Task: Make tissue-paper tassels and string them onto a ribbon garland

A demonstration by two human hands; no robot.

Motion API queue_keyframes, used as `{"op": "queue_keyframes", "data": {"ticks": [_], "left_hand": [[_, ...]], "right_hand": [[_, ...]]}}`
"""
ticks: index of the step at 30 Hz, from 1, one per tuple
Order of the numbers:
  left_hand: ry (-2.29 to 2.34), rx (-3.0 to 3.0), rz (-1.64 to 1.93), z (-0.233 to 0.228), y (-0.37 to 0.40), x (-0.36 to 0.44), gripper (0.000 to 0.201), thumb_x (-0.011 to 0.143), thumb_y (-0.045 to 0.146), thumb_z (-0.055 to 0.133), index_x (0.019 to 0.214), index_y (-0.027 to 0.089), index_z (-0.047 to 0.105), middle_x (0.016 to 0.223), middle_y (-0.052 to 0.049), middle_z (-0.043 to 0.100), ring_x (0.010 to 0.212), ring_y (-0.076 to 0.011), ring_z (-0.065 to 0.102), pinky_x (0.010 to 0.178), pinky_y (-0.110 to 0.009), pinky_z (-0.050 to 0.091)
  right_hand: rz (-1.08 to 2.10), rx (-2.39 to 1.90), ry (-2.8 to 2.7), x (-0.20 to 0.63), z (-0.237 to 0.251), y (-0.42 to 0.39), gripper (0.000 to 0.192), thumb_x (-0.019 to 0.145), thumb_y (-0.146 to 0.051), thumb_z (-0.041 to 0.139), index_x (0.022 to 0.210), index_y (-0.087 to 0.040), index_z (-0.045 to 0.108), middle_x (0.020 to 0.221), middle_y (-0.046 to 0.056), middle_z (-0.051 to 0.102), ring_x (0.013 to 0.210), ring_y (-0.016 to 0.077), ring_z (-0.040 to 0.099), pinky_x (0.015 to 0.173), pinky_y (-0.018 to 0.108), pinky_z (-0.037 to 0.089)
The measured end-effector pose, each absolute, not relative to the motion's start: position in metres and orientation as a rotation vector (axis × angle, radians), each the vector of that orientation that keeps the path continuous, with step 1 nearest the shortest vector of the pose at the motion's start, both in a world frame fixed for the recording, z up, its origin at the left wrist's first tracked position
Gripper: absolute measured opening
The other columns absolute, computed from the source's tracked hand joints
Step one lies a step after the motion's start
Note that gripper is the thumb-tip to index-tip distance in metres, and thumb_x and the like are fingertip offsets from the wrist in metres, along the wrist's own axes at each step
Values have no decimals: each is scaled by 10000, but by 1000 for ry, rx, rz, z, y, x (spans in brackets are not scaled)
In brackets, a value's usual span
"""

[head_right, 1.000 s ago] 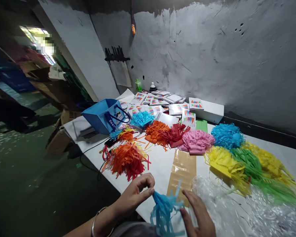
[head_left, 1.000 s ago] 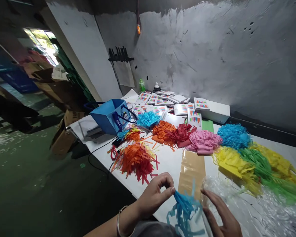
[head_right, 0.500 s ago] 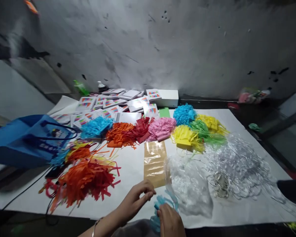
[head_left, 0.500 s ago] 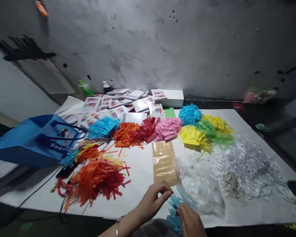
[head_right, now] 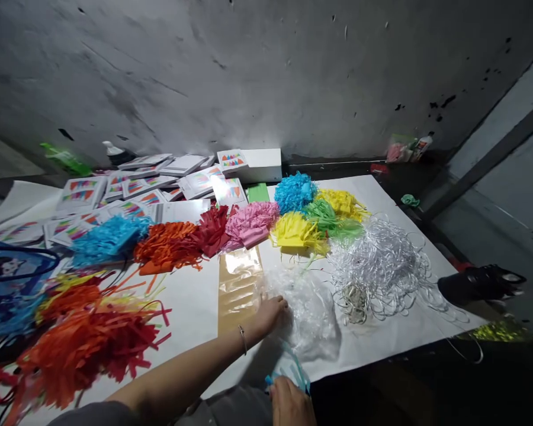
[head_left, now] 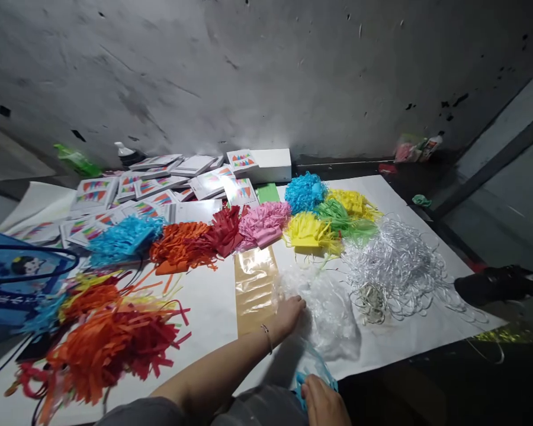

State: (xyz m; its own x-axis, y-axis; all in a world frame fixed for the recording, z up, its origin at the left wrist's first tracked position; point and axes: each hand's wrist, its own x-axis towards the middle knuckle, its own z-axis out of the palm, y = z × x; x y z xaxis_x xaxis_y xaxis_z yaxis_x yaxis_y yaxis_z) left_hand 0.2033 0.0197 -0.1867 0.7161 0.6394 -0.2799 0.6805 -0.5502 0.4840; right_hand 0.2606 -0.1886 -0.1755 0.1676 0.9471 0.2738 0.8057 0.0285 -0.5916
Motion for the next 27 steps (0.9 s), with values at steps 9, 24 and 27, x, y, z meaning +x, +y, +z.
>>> {"op": "queue_keyframes", "data": {"ticks": [9,24,27], "left_hand": [[903,2429,-157,-193,16,197,186,913,154,469,850,163,644,957,-59,618,921,-197,564,821,-304,408],[919,2478,-131,-189,10,199,220,933,142,433,1026,179,630,1059,-82,614,993,-219,566,846,-324,413],[852,2494,-193,-193,8,214,198,916,130,461,911,154,658,982,-102,629,972,-240,566,828,-337,425]], "right_hand": [[408,-1742,-1704,274,-171,-180,487,1032,-334,128,728,-235,495,626,-11,609,536,122,591,541,236,364],[455,-1635,-1831,281,-167,-178,429,1033,-288,187,752,-223,505,648,-12,620,555,110,605,526,221,378],[481,-1614,-1854,281,-167,-179,398,1029,-271,215,770,-220,512,669,-8,634,578,108,621,539,213,387]]}}
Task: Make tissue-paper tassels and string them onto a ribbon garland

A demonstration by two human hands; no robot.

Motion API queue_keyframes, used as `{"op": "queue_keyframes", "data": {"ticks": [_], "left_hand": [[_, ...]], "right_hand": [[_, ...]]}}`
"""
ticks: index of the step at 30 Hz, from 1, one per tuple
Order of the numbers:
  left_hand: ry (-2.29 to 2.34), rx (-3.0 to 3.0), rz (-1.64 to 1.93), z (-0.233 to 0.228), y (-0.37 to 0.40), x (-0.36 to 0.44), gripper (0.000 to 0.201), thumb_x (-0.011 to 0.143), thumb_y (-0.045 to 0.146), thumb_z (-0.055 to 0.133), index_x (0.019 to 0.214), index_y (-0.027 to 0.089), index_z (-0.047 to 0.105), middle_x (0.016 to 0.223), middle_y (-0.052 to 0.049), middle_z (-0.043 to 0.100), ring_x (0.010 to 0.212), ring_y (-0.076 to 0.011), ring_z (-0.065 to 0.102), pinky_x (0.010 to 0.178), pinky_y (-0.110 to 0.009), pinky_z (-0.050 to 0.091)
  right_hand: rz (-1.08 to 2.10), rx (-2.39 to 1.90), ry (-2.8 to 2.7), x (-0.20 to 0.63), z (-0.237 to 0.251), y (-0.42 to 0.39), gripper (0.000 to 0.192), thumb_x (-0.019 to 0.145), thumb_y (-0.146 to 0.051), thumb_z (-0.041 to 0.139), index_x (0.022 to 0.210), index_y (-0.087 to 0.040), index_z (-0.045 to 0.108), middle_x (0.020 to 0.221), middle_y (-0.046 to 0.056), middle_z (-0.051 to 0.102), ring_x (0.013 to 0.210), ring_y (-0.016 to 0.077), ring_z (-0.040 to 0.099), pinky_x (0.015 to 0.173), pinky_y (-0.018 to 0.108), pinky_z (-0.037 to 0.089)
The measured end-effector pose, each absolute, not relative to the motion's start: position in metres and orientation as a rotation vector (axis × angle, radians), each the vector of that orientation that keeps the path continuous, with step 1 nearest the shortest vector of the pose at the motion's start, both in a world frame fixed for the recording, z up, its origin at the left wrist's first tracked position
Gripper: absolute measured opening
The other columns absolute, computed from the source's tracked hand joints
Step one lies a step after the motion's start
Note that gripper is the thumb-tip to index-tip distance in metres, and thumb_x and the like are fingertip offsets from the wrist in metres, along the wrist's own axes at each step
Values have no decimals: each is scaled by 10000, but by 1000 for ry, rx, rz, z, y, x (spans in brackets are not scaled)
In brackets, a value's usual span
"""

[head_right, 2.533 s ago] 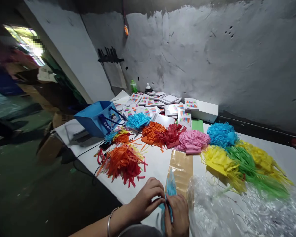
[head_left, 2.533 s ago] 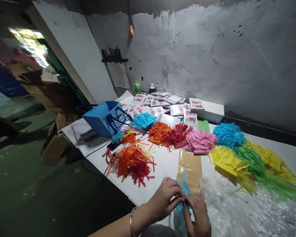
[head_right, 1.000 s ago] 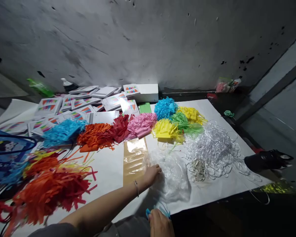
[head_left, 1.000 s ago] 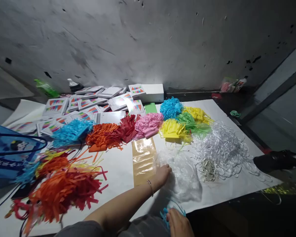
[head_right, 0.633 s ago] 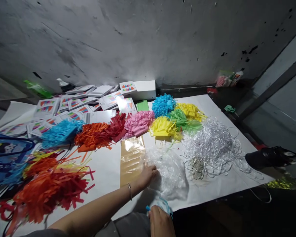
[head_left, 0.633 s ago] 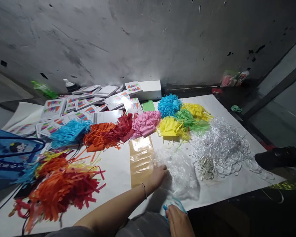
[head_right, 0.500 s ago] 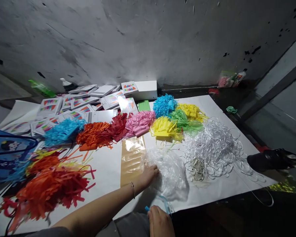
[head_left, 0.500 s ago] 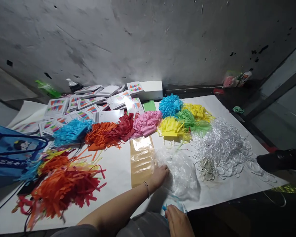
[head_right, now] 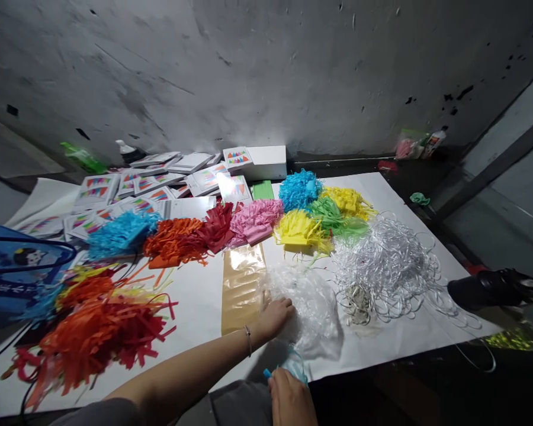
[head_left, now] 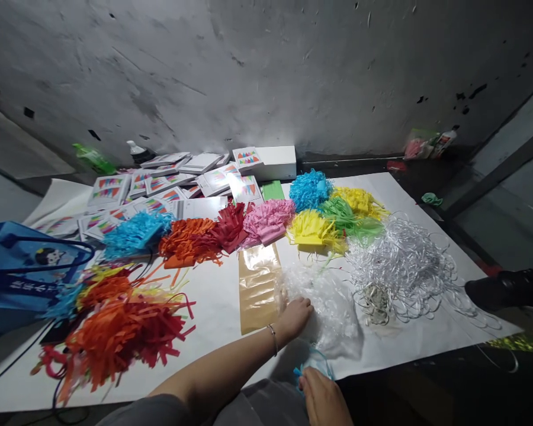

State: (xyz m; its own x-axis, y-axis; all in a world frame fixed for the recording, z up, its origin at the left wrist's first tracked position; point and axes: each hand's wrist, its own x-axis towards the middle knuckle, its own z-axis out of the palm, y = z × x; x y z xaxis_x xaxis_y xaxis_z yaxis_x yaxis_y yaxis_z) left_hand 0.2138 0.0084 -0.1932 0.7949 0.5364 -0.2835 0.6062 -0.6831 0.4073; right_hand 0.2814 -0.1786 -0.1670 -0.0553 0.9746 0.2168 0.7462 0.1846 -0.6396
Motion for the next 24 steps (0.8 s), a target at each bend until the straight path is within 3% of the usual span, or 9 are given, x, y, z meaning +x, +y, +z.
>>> {"op": "queue_keyframes", "data": {"ticks": [4,10,19,24], "left_hand": [[840,2495,-248,-197,11,222,183,877,89,482,877,133,660,926,-116,633,917,-251,578,812,-358,437],[841,2443,-211,-196,10,218,218,903,130,454,998,176,645,1047,-108,607,980,-244,565,847,-358,434],[950,2096,-39,-194,14,227,108,825,139,562,842,159,667,951,-101,633,970,-256,571,887,-400,427],[944,1701,127,-173,11,204,245,849,344,585,953,129,638,831,-59,634,755,-172,606,698,-308,495]], "right_hand": [[510,-1644,-1844,281,-170,-183,381,1024,-261,217,781,-220,506,683,-3,640,594,116,635,552,211,398],[439,-1646,-1853,280,-170,-184,360,1017,-249,238,765,-225,494,650,-15,624,561,116,621,519,222,375],[482,-1643,-1828,280,-166,-183,364,1019,-251,242,768,-225,503,659,-14,633,577,117,630,532,217,379],[439,-1708,-1665,275,-172,-182,436,1029,-329,202,724,-232,498,617,-14,600,552,129,607,538,221,395]]}}
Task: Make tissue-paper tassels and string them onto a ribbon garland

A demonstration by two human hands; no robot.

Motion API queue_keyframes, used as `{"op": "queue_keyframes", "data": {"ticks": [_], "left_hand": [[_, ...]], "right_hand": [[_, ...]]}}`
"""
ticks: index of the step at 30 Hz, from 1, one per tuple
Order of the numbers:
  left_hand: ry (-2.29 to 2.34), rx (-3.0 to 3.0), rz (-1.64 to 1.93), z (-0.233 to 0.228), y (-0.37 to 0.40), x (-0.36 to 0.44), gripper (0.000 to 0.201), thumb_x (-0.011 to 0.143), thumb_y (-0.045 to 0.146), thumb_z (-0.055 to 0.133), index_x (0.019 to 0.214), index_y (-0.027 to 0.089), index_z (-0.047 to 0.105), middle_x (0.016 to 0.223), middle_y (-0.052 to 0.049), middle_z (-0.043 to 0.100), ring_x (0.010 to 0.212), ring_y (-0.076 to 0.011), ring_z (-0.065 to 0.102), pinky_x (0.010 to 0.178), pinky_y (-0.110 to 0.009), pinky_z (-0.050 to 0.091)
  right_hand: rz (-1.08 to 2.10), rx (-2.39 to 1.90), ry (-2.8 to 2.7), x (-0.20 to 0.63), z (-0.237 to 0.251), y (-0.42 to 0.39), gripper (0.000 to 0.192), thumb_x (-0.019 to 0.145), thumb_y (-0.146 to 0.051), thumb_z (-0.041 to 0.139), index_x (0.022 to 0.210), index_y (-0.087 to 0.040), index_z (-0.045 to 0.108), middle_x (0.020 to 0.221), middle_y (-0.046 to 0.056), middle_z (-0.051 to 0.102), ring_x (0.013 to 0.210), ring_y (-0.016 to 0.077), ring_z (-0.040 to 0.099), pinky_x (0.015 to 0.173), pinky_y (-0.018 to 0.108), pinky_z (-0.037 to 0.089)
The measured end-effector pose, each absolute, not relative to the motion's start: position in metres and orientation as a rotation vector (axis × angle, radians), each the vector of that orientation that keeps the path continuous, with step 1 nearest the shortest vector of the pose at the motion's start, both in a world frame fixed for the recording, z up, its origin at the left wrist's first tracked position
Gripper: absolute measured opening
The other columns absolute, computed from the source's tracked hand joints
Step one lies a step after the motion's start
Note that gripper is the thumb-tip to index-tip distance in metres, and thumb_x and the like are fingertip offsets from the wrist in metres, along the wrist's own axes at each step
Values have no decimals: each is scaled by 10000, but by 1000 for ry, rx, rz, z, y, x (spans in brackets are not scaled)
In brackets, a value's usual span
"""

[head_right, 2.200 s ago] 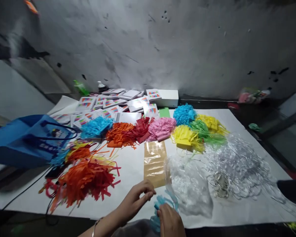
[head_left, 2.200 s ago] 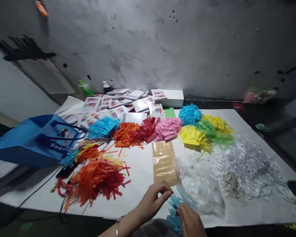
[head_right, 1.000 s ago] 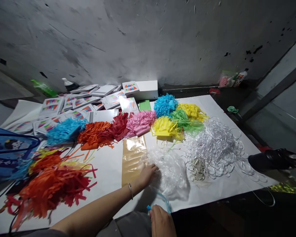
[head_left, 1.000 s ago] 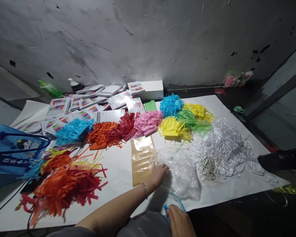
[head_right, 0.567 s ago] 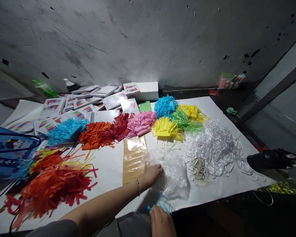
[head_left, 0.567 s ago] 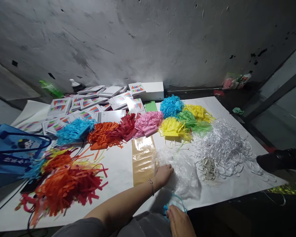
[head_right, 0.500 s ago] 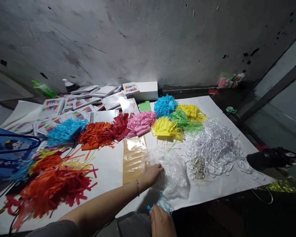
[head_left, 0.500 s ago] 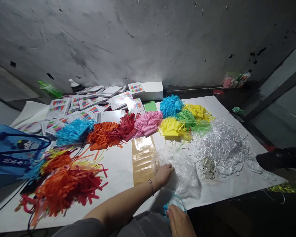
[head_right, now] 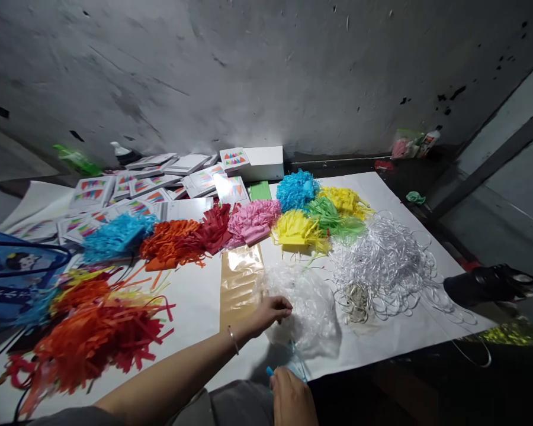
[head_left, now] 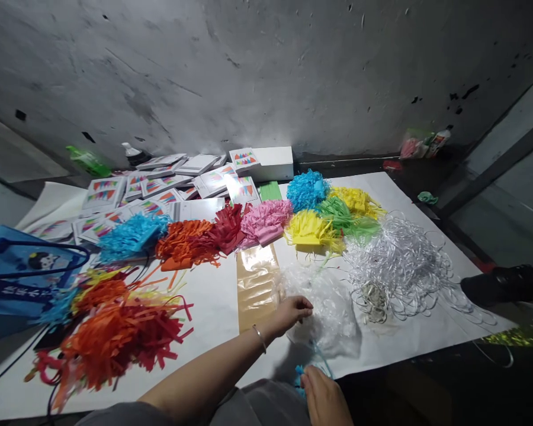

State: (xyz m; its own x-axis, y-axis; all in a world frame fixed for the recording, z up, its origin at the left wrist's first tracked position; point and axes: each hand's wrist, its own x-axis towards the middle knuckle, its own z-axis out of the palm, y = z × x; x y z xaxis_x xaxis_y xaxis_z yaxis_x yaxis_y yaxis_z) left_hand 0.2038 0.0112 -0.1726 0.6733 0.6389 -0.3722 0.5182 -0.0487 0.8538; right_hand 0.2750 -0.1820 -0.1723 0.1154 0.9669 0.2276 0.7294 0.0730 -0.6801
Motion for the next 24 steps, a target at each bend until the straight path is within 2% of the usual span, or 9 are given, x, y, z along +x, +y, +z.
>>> {"op": "queue_keyframes", "data": {"ticks": [3,7,9,15,20,24], "left_hand": [[882,1459,217,-148,0,184,308,826,400,616,961,124,614,795,-43,617,712,-137,614,654,-263,504],[698,828,449,-99,-18,156,300,678,293,794,859,149,603,723,-3,593,672,-112,604,590,-210,479],[616,700,539,-73,-25,142,329,636,248,842,841,147,605,705,-6,609,635,-111,599,540,-197,463],[682,896,722,-27,-39,89,271,705,281,816,829,127,631,768,-41,650,644,-115,598,546,-212,484],[895,1357,877,-11,-49,42,168,837,240,670,978,149,674,872,-73,691,720,-138,615,648,-247,515],[1004,1562,1034,-8,-59,14,249,858,137,599,1097,182,647,936,-79,712,829,-166,652,753,-271,529]], "right_hand": [[378,-1749,-1523,278,-168,-177,447,1026,-364,218,737,-233,534,600,-6,595,531,141,600,530,228,429],[365,-1710,-1401,288,-141,-163,365,1015,-394,297,875,-229,591,712,34,670,656,167,669,611,230,499],[362,-1640,-1425,288,-121,-153,317,1007,-384,341,923,-224,602,745,47,683,699,177,680,643,236,513],[321,-1349,-1747,257,-64,-113,208,984,-257,390,943,-225,591,742,48,668,678,192,646,654,292,497],[203,-1195,-2112,223,-43,-85,108,943,-183,463,897,-226,551,676,13,633,606,172,604,595,286,442],[106,-1090,-2241,199,-37,-73,137,932,-177,465,826,-229,535,615,-12,586,543,151,576,547,273,399]]}}
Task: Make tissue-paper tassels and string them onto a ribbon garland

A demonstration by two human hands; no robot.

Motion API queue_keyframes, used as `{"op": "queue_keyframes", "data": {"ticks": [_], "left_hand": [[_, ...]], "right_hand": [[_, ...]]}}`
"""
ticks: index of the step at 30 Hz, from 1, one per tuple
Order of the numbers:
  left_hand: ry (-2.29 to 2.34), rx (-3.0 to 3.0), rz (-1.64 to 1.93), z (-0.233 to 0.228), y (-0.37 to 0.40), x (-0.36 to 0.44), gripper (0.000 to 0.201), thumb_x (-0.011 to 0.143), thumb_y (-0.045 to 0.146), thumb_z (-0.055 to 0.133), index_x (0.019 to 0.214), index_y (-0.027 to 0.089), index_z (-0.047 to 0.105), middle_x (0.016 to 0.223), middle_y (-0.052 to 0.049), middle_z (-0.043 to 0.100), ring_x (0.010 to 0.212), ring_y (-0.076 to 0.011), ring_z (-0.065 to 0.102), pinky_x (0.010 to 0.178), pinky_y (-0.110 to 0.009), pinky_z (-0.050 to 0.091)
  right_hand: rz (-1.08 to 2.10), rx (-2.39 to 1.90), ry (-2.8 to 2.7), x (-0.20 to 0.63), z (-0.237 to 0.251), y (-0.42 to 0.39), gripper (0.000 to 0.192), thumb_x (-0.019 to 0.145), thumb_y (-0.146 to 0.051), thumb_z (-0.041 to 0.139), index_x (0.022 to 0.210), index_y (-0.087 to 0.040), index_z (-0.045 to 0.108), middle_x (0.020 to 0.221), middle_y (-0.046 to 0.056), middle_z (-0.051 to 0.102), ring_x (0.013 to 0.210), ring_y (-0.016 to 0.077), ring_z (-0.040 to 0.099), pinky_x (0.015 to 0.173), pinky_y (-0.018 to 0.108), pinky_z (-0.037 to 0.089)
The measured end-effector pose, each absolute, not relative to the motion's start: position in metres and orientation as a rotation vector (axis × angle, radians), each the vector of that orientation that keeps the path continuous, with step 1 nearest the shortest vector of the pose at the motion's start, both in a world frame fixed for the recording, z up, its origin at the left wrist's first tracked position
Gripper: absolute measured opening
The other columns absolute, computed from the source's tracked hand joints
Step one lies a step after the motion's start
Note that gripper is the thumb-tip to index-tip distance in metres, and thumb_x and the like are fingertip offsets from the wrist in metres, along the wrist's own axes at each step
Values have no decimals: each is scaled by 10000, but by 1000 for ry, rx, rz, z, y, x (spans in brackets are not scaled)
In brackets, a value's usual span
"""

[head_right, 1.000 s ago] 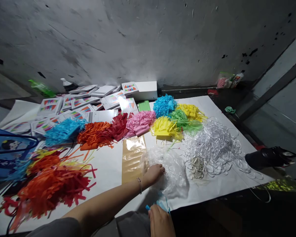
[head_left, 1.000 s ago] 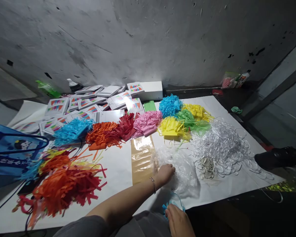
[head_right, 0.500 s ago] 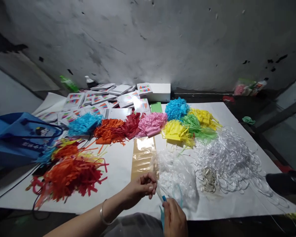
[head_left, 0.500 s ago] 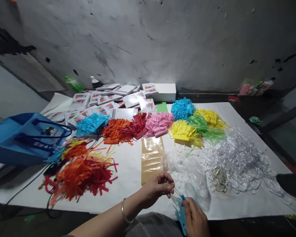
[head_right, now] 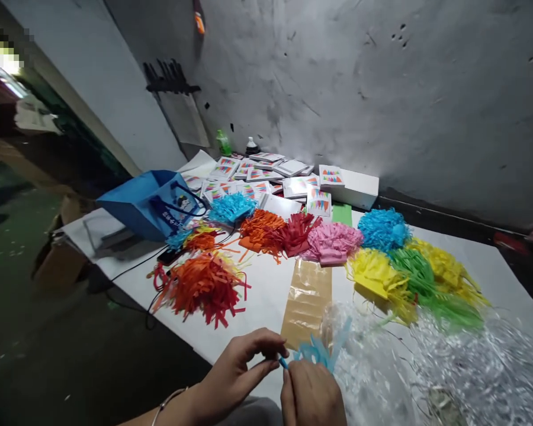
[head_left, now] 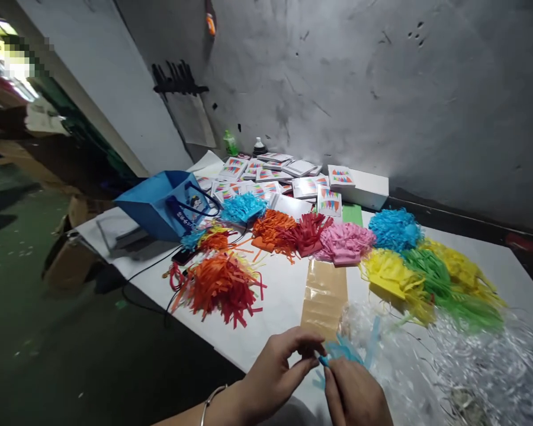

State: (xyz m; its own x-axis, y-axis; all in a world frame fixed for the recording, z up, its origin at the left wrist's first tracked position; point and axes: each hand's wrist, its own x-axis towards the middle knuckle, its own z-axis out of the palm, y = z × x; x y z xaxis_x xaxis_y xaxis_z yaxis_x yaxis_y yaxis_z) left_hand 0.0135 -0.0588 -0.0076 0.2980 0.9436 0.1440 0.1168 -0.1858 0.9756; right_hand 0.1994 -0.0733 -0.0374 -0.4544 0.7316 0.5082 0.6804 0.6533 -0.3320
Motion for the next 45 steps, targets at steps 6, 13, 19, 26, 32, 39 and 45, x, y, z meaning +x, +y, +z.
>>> {"op": "queue_keyframes", "data": {"ticks": [6,13,19,26,32,39,45], "left_hand": [[1052,1631,1174,-11,-70,-19,404,819,36,582,1183,212,603,949,-59,719,845,-154,672,792,-268,541],[1046,1256,1128,-1,-68,-41,398,708,16,691,1063,184,628,841,-20,717,770,-144,671,735,-249,552],[987,1263,1114,-4,-71,-50,426,678,-34,682,1042,180,633,799,-7,722,742,-133,667,720,-231,535],[997,1523,1194,-8,-79,-52,422,726,-2,684,1091,197,608,823,-16,715,739,-124,659,721,-205,525],[963,1715,1133,5,-81,-54,279,773,13,602,1004,168,585,841,-55,685,745,-140,643,701,-214,521],[954,1615,1087,-3,-83,-48,357,766,27,633,1088,173,589,886,-56,691,801,-154,653,748,-236,532],[978,1488,1134,-9,-85,-40,305,753,40,679,1024,176,647,828,-35,721,758,-141,669,717,-215,536]], "right_hand": [[50,-965,-2294,171,-34,-65,185,922,-136,446,773,-221,515,619,-8,571,554,150,568,557,272,377],[6,-874,-2422,152,-25,-59,264,965,-173,355,738,-231,477,567,-31,538,485,124,529,498,255,330],[54,-864,-2458,144,-13,-59,335,988,-208,302,676,-232,423,521,-48,512,450,93,521,469,237,316],[-33,-821,-2396,140,-16,-59,314,968,-157,320,695,-231,457,506,-47,514,436,101,505,473,250,305],[71,-857,-2367,141,-19,-67,331,1014,-251,292,735,-235,468,535,-43,534,465,114,509,492,260,306],[-36,-750,-2387,145,-10,-64,295,928,-117,315,689,-226,450,519,-38,500,465,121,458,513,276,271],[14,-786,-2332,146,-11,-69,274,914,-113,362,682,-222,456,531,-30,498,476,127,458,501,269,270]]}}
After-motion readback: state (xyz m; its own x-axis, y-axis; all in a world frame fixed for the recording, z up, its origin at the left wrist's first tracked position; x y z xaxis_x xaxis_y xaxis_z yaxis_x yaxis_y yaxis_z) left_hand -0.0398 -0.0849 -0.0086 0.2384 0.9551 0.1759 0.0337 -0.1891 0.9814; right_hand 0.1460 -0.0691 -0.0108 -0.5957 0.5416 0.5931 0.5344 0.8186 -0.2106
